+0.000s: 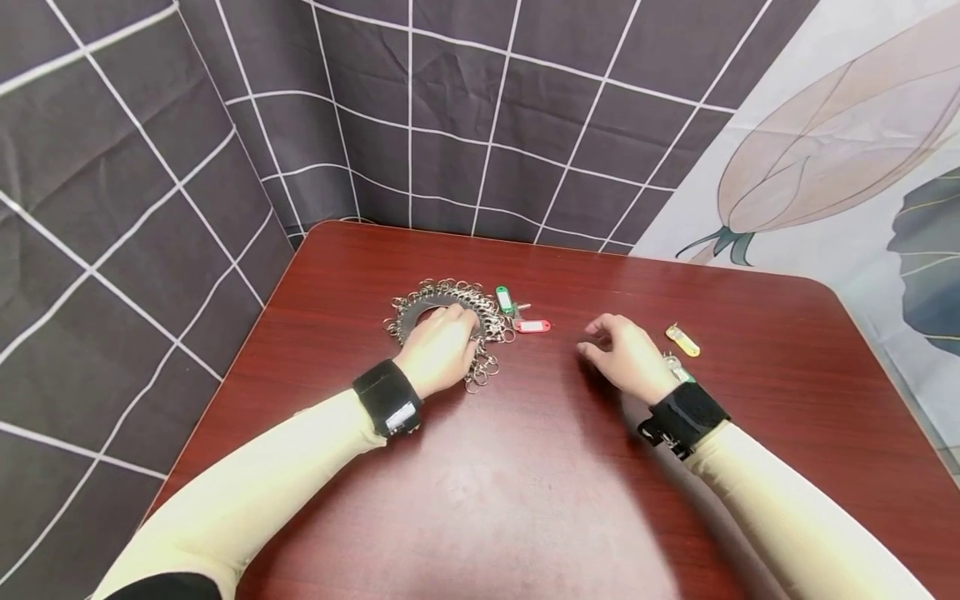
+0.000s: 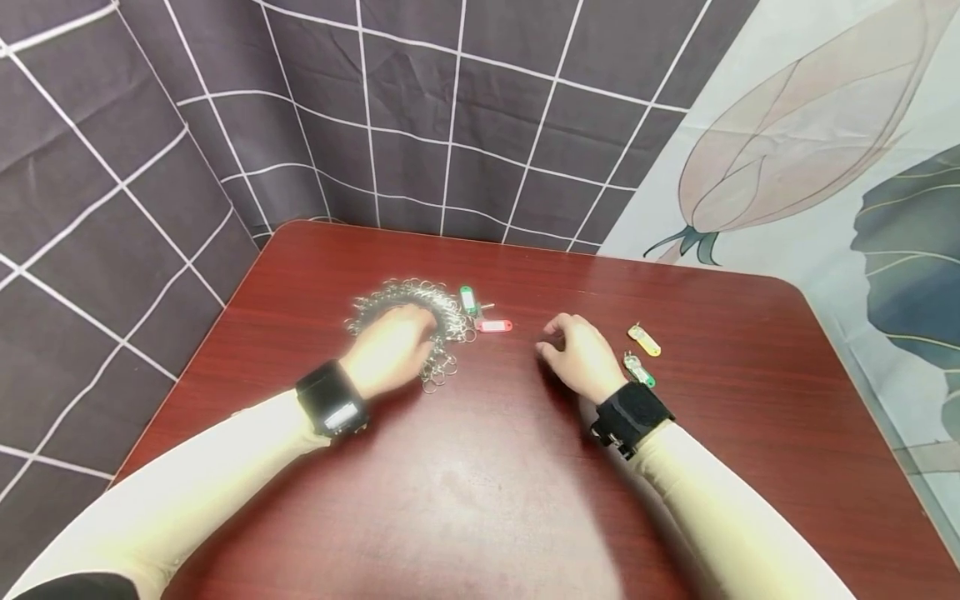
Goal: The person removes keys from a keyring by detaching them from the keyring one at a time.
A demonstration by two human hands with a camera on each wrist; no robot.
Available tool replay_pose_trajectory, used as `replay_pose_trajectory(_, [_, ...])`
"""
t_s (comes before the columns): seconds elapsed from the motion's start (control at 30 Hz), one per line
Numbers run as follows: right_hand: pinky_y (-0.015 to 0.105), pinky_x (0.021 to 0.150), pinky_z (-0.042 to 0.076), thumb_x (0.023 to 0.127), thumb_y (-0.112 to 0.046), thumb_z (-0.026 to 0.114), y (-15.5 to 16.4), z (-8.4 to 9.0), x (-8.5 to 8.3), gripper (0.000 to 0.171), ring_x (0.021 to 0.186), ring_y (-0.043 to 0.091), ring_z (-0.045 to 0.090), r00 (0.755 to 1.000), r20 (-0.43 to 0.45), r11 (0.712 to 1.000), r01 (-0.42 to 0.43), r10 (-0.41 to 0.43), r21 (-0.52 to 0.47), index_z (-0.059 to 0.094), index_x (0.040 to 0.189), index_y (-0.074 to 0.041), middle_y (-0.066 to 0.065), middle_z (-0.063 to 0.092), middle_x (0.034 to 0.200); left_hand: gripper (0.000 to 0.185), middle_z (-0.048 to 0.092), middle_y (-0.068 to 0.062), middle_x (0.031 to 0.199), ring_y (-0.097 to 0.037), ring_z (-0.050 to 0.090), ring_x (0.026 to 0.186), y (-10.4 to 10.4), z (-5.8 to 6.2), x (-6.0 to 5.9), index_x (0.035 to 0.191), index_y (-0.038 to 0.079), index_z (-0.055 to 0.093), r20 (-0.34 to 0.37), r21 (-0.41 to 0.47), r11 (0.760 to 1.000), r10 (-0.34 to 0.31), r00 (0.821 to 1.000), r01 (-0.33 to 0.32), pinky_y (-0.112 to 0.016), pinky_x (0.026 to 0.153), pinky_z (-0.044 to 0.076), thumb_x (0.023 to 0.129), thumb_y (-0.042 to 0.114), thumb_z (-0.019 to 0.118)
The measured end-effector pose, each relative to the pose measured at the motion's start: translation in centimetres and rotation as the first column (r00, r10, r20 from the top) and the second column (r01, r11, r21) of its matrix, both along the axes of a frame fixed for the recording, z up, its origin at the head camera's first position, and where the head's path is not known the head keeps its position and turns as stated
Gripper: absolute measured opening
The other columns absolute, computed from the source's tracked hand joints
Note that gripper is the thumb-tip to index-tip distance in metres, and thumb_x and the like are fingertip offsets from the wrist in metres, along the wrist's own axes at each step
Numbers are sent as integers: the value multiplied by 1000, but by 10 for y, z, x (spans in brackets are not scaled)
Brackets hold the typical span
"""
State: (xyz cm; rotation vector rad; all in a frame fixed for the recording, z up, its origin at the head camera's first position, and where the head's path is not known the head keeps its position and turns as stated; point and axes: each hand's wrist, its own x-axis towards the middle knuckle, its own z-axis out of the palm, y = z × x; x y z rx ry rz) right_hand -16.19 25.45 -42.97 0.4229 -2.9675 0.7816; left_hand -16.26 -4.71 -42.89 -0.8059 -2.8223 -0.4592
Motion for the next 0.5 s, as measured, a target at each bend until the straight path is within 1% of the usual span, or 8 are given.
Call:
replay_pose_trajectory(0.1, [44,80,47,85,-19,72,-15,1,-7,26,89,27,60,995,-13,995,-97,97,10,62,104,-4,11,62,96,25,59,-9,102,-26,58,95,6,3,-5,108,5,62,-9,-4,1000,-29,1000,29,-38,83,49,87,19,65])
replay_pose_trajectory(0.17, [42,80,47,84,-19,74,-24,2,-14,27,89,25,58,988,-20,988,-155,156,21,62,104,-4,10,60,97,29,59,-10,106,-27,58,98,11,5,-8,111,5,62,-10,-30,999,-46,999,46,-39,86,48,87,20,65])
replay_pose_trajectory(0.23, [41,81,47,84,-19,74,-32,3,-20,28,89,23,57,980,-26,980,-196,197,38,62,104,-5,8,59,98,33,60,-10,108,-27,58,101,16,6,-11,114,5,61,-2,-54,997,-56,998,56,-39,88,47,86,22,66])
replay_pose_trajectory(0.37, [39,82,47,82,-19,75,-43,5,-33,31,89,23,57,968,-25,965,-248,251,86,62,107,-5,8,59,100,34,60,-9,107,-27,58,103,25,6,-15,113,6,60,24,-88,994,-67,997,69,-38,91,46,85,24,66])
replay_pose_trajectory(0.5, [39,84,47,81,-20,77,-50,3,-42,36,90,24,56,958,-4,949,-282,285,144,62,109,-4,11,59,102,32,59,-8,102,-26,58,99,33,6,-19,111,7,60,45,-98,993,-63,997,67,-38,88,48,85,25,66])
